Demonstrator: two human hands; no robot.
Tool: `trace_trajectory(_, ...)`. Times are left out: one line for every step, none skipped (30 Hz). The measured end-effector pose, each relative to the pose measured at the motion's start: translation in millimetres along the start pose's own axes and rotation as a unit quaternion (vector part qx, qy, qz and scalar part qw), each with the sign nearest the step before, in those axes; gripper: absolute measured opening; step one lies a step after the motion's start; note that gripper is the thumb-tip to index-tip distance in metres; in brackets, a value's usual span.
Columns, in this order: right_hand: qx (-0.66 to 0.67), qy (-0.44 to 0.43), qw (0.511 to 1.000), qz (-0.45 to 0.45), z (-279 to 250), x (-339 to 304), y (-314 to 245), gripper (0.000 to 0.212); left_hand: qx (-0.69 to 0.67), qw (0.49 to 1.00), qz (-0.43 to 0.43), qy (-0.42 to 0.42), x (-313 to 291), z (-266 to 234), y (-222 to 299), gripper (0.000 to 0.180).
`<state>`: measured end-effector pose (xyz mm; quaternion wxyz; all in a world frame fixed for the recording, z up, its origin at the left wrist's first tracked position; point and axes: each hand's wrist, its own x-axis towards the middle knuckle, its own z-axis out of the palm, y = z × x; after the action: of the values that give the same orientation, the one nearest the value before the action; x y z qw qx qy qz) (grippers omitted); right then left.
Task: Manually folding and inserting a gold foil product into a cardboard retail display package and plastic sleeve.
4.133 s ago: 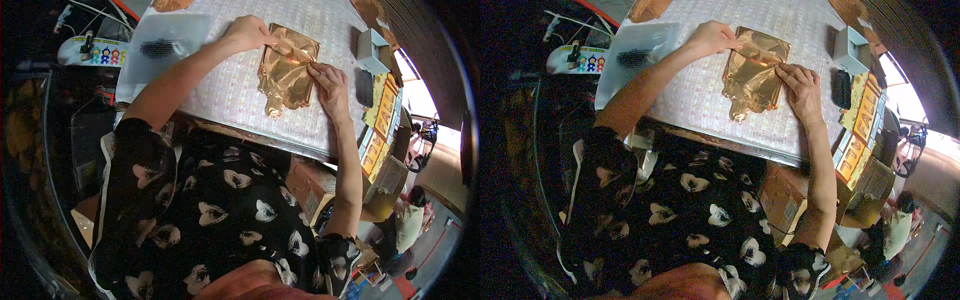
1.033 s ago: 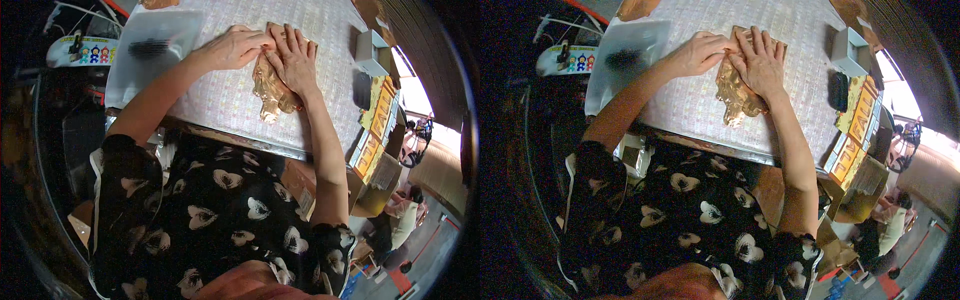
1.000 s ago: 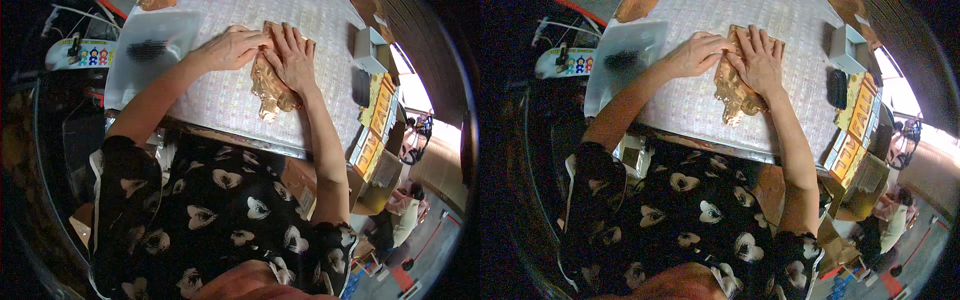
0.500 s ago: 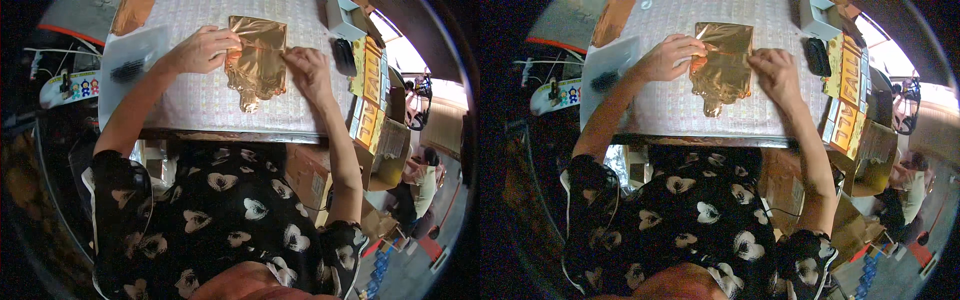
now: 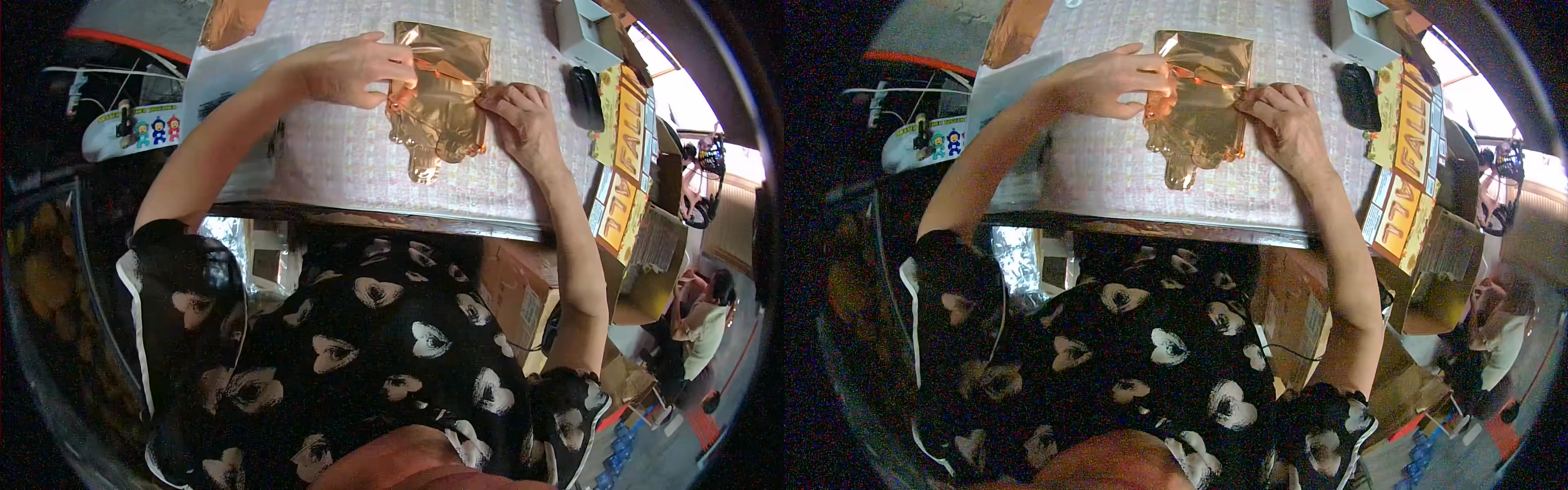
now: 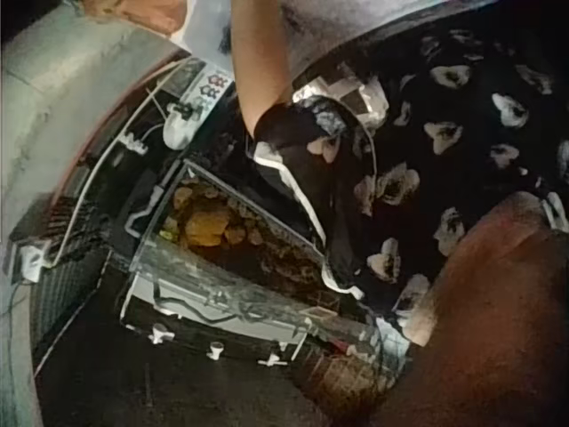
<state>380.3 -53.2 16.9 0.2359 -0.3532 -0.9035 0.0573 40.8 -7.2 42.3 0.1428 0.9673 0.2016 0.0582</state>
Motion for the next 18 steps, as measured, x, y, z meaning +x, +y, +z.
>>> trace_trajectory(0.008, 0.009, 1.000, -0.007, 1, 1, 1, 0.036, -0.001, 1.000, -0.002, 0.000, 0, 0, 1, 0.036)
trace_trajectory(0.010, 0.007, 1.000, -0.008, 1, 3, 2, 0.036, 0.007, 1.000, 0.007, -0.001, 0, 0, 3, 0.036)
trace_trajectory(0.009, 0.004, 1.000, -0.011, 0, 4, 2, 0.035, 0.014, 1.000, 0.017, -0.002, 0, 0, 5, 0.036)
trace_trajectory(0.007, -0.001, 1.000, -0.012, -1, 5, 2, 0.035, 0.012, 1.000, 0.016, -0.002, 0, -1, 5, 0.036)
trace_trajectory(0.007, -0.003, 1.000, -0.012, -1, 5, 2, 0.035, 0.007, 0.999, -0.001, -0.032, -1, -1, 4, 0.043)
trace_trajectory(0.010, -0.001, 1.000, -0.011, -1, 5, 2, 0.034, 0.002, 0.998, -0.018, -0.062, -1, -1, 5, 0.051)
trace_trajectory(0.012, 0.002, 1.000, -0.011, 0, 5, 2, 0.034, -0.001, 0.998, -0.019, -0.061, -2, 1, 5, 0.051)
trace_trajectory(0.013, -0.001, 1.000, -0.011, 0, 6, 2, 0.034, 0.017, 0.998, -0.009, -0.058, -3, 2, 6, 0.047)
trace_trajectory(0.014, 0.006, 1.000, -0.013, 0, 6, 1, 0.034, 0.035, 0.998, 0.000, -0.055, -4, 4, 6, 0.043)
trace_trajectory(0.014, 0.012, 1.000, -0.016, 0, 6, 1, 0.035, 0.032, 0.998, 0.001, -0.054, -3, 4, 7, 0.043)
trace_trajectory(0.014, 0.010, 1.000, -0.015, 0, 6, 1, 0.035, 0.053, 0.997, 0.014, -0.049, -3, 3, 9, 0.039)
trace_trajectory(0.018, 0.009, 1.000, -0.014, 0, 6, 2, 0.035, 0.075, 0.996, 0.028, -0.044, -2, 4, 9, 0.034)
trace_trajectory(0.022, 0.007, 1.000, -0.015, -1, 6, 2, 0.035, 0.073, 0.996, 0.028, -0.041, -3, 8, 8, 0.034)
trace_trajectory(0.021, 0.005, 1.000, -0.015, -1, 6, 2, 0.035, 0.098, 0.994, 0.052, 0.012, -5, 14, 6, 0.029)
trace_trajectory(0.026, 0.002, 1.000, -0.014, 0, 7, 2, 0.036, 0.123, 0.987, 0.076, 0.065, -8, 19, 4, 0.024)
trace_trajectory(0.029, 0.000, 1.000, -0.011, -1, 7, 2, 0.036, 0.121, 0.987, 0.079, 0.068, -8, 21, 4, 0.024)
trace_trajectory(0.026, -0.002, 1.000, -0.009, -1, 7, 2, 0.036, 0.133, 0.983, 0.086, 0.094, -9, 22, 4, 0.021)
trace_trajectory(0.031, -0.002, 1.000, -0.006, -1, 6, 2, 0.035, 0.145, 0.978, 0.092, 0.120, -10, 24, 4, 0.017)
